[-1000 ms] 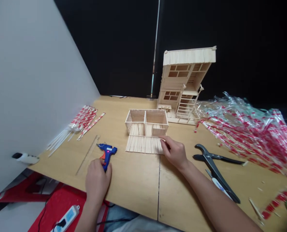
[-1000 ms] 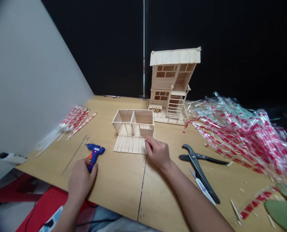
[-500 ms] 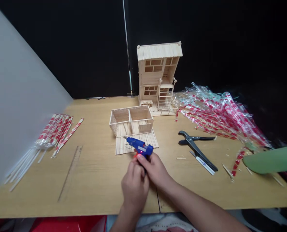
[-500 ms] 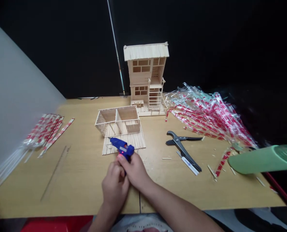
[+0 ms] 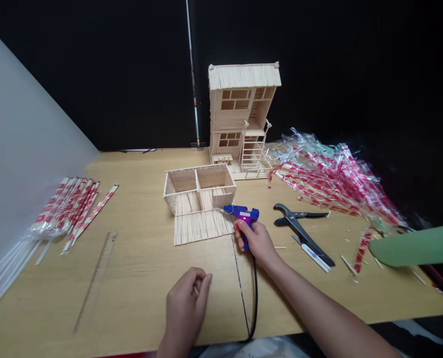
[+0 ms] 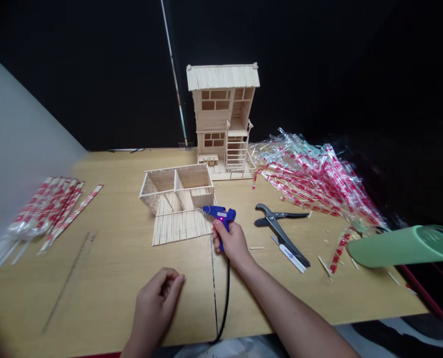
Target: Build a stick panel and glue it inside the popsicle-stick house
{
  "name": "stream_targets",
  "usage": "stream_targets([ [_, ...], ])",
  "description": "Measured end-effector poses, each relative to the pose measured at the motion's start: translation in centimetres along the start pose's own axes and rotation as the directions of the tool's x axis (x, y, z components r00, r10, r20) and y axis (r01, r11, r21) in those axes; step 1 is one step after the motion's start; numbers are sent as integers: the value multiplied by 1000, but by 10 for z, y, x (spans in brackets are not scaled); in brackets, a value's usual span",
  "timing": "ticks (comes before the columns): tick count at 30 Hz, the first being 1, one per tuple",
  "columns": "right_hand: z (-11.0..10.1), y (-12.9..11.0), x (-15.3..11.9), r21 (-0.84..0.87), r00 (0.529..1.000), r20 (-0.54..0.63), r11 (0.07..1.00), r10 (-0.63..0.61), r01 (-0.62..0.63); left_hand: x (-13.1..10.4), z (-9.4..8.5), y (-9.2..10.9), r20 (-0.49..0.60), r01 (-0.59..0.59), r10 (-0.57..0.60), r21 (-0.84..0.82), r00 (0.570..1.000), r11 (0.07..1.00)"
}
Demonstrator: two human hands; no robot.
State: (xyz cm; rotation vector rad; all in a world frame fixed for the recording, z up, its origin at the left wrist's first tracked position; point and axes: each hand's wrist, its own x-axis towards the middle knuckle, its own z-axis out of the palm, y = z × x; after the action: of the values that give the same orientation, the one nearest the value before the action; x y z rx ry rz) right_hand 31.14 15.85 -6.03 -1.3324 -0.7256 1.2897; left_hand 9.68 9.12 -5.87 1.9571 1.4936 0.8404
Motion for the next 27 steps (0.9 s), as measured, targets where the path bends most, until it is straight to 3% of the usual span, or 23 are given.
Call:
stream_targets([
  [13, 3, -5, 5, 113, 999, -37, 994, 8, -4, 7, 3, -1, 21, 19, -19, -3, 1000, 1000],
  [22, -7, -6, 1, 178, 995, -97, 984, 26, -9, 8, 5, 0, 17, 26, -26, 4, 1000, 1000],
  [27, -3, -3, 0, 170, 999, -40, 985, 31, -23, 6, 5, -2, 37, 35, -35, -6, 999, 999],
])
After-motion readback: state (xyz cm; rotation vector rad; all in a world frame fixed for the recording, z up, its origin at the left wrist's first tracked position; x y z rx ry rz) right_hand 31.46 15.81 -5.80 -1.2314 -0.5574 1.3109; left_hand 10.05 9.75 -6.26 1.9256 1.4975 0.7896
